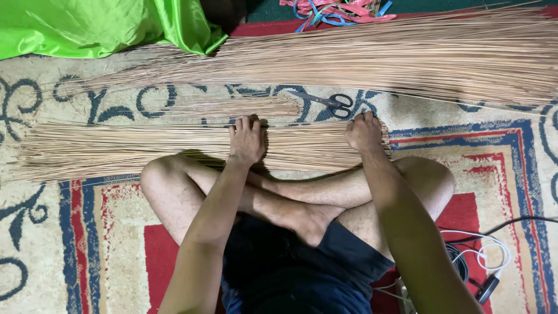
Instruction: Organizing and trimming bundles of palm leaf ribs to make a broom
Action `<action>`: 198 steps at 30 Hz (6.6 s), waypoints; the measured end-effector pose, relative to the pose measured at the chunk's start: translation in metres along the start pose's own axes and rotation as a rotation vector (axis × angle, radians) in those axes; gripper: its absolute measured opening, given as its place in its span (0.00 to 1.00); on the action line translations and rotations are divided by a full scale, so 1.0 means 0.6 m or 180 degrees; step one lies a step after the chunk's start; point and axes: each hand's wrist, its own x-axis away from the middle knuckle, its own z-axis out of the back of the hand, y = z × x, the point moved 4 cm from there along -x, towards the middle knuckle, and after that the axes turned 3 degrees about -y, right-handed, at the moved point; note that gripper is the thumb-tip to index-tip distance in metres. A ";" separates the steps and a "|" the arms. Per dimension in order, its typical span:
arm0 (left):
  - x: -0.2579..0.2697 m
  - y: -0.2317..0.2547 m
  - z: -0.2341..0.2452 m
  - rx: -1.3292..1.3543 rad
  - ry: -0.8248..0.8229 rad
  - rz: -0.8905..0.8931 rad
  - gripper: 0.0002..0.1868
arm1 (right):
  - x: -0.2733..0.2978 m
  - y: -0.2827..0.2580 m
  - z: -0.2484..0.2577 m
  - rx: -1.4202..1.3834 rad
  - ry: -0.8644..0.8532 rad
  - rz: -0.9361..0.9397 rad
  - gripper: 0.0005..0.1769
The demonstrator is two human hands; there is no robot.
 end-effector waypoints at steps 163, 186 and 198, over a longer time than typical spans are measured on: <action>0.080 0.110 0.129 -0.0087 0.1508 -0.1362 0.05 | 0.149 -0.176 0.149 -0.0359 0.0851 0.2346 0.10; -0.003 0.161 0.039 -0.0018 0.1228 -0.1319 0.04 | 0.086 0.033 0.239 -0.0569 -0.0451 0.1513 0.10; -0.050 0.166 -0.058 -0.0023 0.0794 -0.1207 0.10 | 0.000 0.108 0.127 0.0105 -0.0832 0.0389 0.19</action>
